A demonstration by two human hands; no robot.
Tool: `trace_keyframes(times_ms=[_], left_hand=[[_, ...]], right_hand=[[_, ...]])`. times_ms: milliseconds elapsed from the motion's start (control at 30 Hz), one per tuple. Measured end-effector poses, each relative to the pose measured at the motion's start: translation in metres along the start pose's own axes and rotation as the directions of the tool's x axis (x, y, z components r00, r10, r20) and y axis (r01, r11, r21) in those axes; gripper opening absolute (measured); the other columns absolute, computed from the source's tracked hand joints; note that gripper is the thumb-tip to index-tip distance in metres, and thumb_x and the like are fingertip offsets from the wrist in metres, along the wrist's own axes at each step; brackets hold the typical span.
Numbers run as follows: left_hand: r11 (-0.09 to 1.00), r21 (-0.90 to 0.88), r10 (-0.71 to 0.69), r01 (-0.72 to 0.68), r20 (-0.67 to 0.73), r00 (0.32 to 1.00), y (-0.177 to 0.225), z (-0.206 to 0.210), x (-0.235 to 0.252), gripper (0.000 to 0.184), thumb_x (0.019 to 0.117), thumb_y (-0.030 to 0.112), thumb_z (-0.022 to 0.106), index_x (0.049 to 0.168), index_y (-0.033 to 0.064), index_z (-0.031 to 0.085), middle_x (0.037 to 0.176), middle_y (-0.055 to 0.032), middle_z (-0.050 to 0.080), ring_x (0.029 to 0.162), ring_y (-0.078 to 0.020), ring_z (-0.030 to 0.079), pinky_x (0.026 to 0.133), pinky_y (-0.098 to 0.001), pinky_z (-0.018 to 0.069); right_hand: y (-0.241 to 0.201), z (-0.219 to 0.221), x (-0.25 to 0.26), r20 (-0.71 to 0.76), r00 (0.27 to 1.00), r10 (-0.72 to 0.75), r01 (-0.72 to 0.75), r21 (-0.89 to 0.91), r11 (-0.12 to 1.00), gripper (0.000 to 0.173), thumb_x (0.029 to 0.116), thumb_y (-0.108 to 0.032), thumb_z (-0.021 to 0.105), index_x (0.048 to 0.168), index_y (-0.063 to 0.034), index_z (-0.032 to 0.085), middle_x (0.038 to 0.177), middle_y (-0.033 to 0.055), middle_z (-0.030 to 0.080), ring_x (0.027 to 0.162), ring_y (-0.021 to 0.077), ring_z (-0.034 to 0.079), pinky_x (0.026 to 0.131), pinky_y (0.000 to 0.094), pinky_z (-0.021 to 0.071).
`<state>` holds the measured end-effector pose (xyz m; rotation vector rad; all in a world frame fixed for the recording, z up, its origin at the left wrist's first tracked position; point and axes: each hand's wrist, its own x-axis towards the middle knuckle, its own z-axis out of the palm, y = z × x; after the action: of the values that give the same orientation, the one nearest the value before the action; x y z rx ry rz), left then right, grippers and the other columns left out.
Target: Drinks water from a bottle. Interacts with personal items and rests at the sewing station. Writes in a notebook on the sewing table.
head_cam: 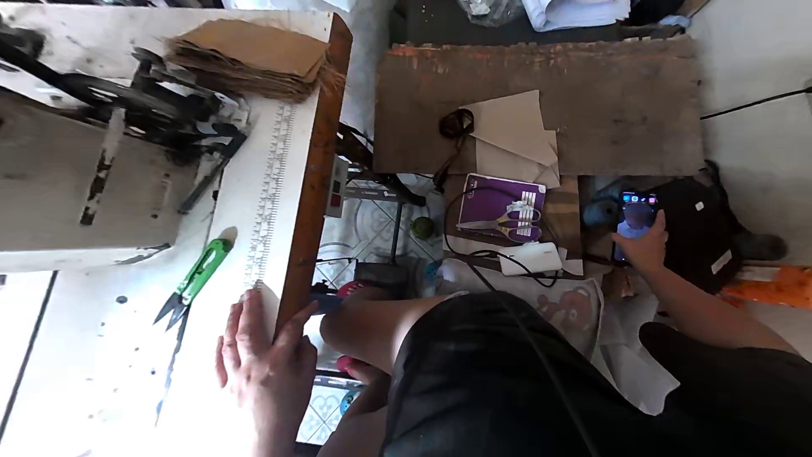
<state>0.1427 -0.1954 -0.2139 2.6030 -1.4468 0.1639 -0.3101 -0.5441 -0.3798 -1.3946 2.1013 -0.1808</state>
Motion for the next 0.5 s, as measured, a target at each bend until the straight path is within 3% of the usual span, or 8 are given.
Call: trace_keyframes(times_ms=[167, 267, 433, 500], left_hand=[[1.000, 0.003, -0.007, 0.007, -0.004, 1.000, 0.002, -0.001, 0.000, 0.034, 0.0865, 0.004, 0.052, 0.111, 0.0070, 0.076, 0.147, -0.0369, 0.047, 0.138, -0.0639, 0.037, 0.107, -0.0760, 0.0284], [1.000, 0.009, -0.005, 0.006, -0.022, 1.000, 0.001, 0.002, -0.001, 0.033, 0.0876, 0.004, 0.051, 0.109, 0.0068, 0.076, 0.147, -0.0364, 0.048, 0.137, -0.0634, 0.038, 0.107, -0.0759, 0.0286], [0.999, -0.006, -0.031, 0.031, 0.009, 0.999, -0.001, 0.002, -0.004, 0.035, 0.0891, 0.005, 0.051, 0.114, 0.0083, 0.075, 0.150, -0.0341, 0.045, 0.142, -0.0604, 0.035, 0.110, -0.0750, 0.0259], [0.999, -0.015, -0.035, 0.035, -0.002, 0.999, -0.002, 0.004, -0.004, 0.035, 0.0892, 0.007, 0.051, 0.114, 0.0085, 0.075, 0.151, -0.0329, 0.046, 0.142, -0.0597, 0.035, 0.111, -0.0747, 0.0255]], right_hand=[[-0.021, 0.005, 0.014, -0.143, 0.985, -0.099, 0.115, 0.108, 0.987, 0.122, 0.0786, -0.017, 0.088, 0.163, -0.0025, 0.002, 0.153, 0.0417, 0.030, 0.136, 0.0557, 0.043, 0.110, 0.0617, 0.0394], [-0.038, -0.001, 0.016, -0.107, 0.972, -0.210, 0.223, 0.129, 0.966, 0.123, 0.0772, -0.014, 0.089, 0.163, -0.0027, 0.002, 0.153, 0.0408, 0.030, 0.138, 0.0557, 0.040, 0.110, 0.0643, 0.0375], [-0.031, 0.003, -0.002, 0.161, 0.891, -0.425, 0.430, 0.004, 0.903, 0.124, 0.0709, -0.014, 0.093, 0.164, -0.0046, 0.010, 0.150, 0.0406, 0.035, 0.131, 0.0574, 0.046, 0.104, 0.0683, 0.0429], [-0.018, 0.004, -0.012, 0.300, 0.845, -0.443, 0.480, -0.060, 0.875, 0.122, 0.0729, -0.017, 0.091, 0.164, -0.0040, 0.011, 0.149, 0.0414, 0.036, 0.131, 0.0573, 0.047, 0.105, 0.0666, 0.0427]])
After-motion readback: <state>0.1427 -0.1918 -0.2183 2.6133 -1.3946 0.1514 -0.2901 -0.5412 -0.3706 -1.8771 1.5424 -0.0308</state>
